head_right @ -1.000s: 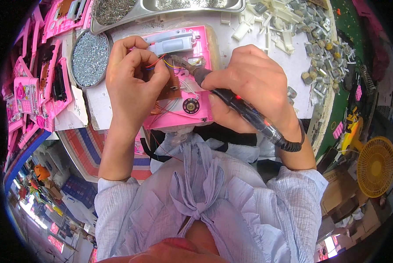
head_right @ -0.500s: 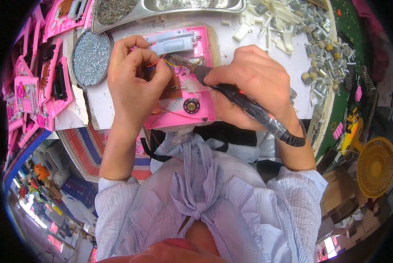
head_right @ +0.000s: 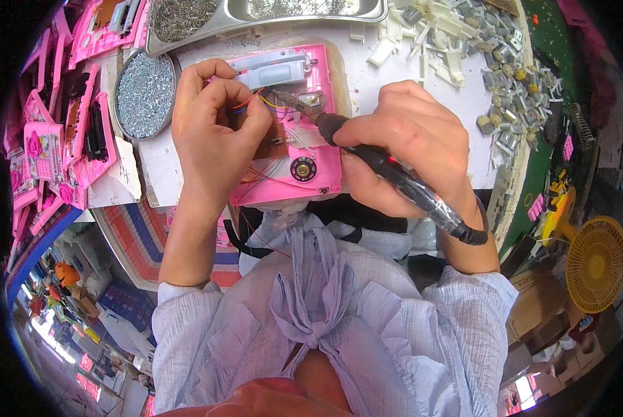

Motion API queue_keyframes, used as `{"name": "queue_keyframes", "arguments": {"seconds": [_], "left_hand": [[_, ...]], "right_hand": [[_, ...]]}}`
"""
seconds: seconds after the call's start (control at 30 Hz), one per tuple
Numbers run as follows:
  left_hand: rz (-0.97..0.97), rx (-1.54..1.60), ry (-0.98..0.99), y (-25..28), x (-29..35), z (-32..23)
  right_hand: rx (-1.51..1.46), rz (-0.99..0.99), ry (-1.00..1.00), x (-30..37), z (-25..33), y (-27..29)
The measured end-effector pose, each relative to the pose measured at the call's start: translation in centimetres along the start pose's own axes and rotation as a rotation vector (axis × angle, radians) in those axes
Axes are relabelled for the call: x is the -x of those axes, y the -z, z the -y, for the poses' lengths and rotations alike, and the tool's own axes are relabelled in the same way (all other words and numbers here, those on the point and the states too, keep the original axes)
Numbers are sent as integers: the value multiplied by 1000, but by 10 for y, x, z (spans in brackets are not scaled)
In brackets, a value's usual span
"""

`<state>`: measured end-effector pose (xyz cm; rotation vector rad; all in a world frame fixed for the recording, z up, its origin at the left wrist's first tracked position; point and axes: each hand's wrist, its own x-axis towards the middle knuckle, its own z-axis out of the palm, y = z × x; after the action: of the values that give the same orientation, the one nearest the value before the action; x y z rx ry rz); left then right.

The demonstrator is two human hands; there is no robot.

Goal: Assembling, screwing, and soldering components for a pink toy device.

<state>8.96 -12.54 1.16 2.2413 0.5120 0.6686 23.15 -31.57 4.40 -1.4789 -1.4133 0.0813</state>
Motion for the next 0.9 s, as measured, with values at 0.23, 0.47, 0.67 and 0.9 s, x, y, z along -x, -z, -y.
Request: {"name": "queue_keyframes", "arguments": {"seconds": [0.23, 0.47, 0.67, 0.9], "left_hand": [[7, -26, -12, 0, 0, 1], [26, -58, -28, 4, 0, 1], [283, 25, -200, 29, 16, -27], [447, 155, -269, 9, 10, -9]], "right_hand": [[27, -11, -23, 5, 7, 14], [11, -47, -20, 11, 6, 19], [21, -138, -47, 27, 8, 38], [-106, -261, -258, 36, 10, 13]]}}
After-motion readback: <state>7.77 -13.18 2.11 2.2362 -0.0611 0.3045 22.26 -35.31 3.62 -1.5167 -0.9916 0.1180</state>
